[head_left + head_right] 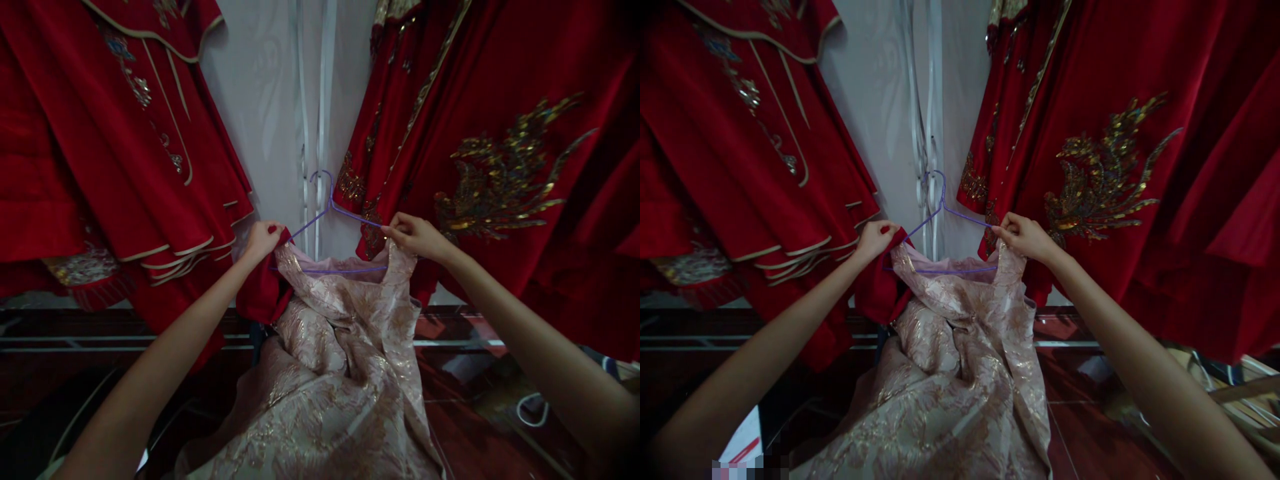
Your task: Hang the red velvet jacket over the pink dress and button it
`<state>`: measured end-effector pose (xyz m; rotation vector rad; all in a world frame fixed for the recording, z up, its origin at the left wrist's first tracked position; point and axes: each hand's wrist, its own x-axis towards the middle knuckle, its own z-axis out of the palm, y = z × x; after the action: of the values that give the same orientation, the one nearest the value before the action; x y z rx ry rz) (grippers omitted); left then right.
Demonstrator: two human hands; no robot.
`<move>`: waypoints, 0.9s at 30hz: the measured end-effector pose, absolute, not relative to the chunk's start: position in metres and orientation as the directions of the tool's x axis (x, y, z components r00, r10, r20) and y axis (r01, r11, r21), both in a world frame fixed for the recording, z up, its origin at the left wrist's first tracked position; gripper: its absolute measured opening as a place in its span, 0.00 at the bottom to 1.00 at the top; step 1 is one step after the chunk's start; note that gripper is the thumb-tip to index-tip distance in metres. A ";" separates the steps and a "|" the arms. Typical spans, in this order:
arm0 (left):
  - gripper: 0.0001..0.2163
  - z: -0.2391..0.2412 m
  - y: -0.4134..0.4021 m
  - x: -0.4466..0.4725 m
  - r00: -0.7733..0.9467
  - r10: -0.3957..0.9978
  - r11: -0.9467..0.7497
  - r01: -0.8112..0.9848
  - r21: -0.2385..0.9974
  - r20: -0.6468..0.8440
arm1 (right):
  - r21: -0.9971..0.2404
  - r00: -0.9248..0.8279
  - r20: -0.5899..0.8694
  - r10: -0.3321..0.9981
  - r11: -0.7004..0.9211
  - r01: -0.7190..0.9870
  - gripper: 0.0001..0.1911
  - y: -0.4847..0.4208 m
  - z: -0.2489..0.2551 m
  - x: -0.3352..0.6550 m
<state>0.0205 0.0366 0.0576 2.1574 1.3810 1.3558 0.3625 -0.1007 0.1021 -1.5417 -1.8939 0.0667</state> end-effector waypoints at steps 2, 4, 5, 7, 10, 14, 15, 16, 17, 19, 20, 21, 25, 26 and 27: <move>0.12 0.061 0.030 0.009 0.148 0.818 -0.496 0.670 0.552 0.555 | -0.446 -0.092 0.424 0.901 0.296 0.845 0.20 -0.107 0.110 0.358; 0.12 0.064 0.024 -0.002 0.168 0.825 -0.472 0.730 0.495 0.539 | -0.461 -0.113 0.378 0.919 0.292 0.838 0.20 -0.111 0.117 0.353; 0.12 0.066 0.021 -0.005 0.171 0.825 -0.466 0.745 0.478 0.538 | -0.473 -0.121 0.360 0.925 0.293 0.831 0.20 -0.113 0.120 0.350; 0.12 0.075 0.017 -0.003 0.173 0.820 -0.469 0.749 0.468 0.545 | -0.498 -0.132 0.343 0.930 0.300 0.814 0.21 -0.116 0.123 0.345; 0.12 0.095 0.012 0.017 0.204 0.792 -0.519 0.721 0.459 0.575 | -0.511 -0.137 0.335 0.932 0.302 0.805 0.21 -0.117 0.123 0.343; 0.08 0.119 0.009 0.049 0.261 0.757 -0.580 0.691 0.432 0.600 | -0.509 -0.114 0.348 0.931 0.290 0.810 0.20 -0.113 0.117 0.349; 0.08 0.124 0.008 0.055 0.262 0.753 -0.591 0.673 0.445 0.604 | -0.514 -0.111 0.350 0.930 0.289 0.808 0.20 -0.111 0.114 0.351; 0.09 0.127 0.007 0.059 0.262 0.745 -0.607 0.647 0.462 0.613 | -0.517 -0.113 0.350 0.930 0.292 0.805 0.21 -0.109 0.111 0.352; 0.09 0.130 0.006 0.063 0.263 0.733 -0.628 0.615 0.477 0.627 | -0.516 -0.118 0.352 0.929 0.297 0.803 0.21 -0.106 0.108 0.353; 0.10 0.132 0.003 0.069 0.275 0.698 -0.678 0.551 0.486 0.661 | -0.511 -0.124 0.365 0.923 0.310 0.801 0.21 -0.102 0.102 0.353; 0.11 0.132 0.001 0.071 0.281 0.681 -0.699 0.527 0.484 0.677 | -0.512 -0.120 0.378 0.918 0.315 0.799 0.21 -0.100 0.099 0.353; 0.11 0.130 0.000 0.072 0.289 0.668 -0.713 0.511 0.479 0.686 | -0.517 -0.112 0.392 0.913 0.320 0.794 0.20 -0.099 0.096 0.353; 0.13 0.108 -0.003 0.061 0.304 0.706 -0.685 0.524 0.507 0.639 | -0.534 -0.090 0.434 0.896 0.336 0.776 0.21 -0.096 0.090 0.354; 0.13 0.099 -0.002 0.054 0.295 0.735 -0.655 0.543 0.526 0.611 | -0.535 -0.087 0.440 0.894 0.339 0.774 0.21 -0.096 0.090 0.355; 0.14 0.091 -0.001 0.047 0.274 0.764 -0.619 0.566 0.545 0.584 | -0.536 -0.083 0.446 0.891 0.340 0.773 0.21 -0.095 0.089 0.355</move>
<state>0.0467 -0.0013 0.0907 2.3137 1.2336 1.2632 0.3552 -0.0951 0.0894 -1.4608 -1.8794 0.2073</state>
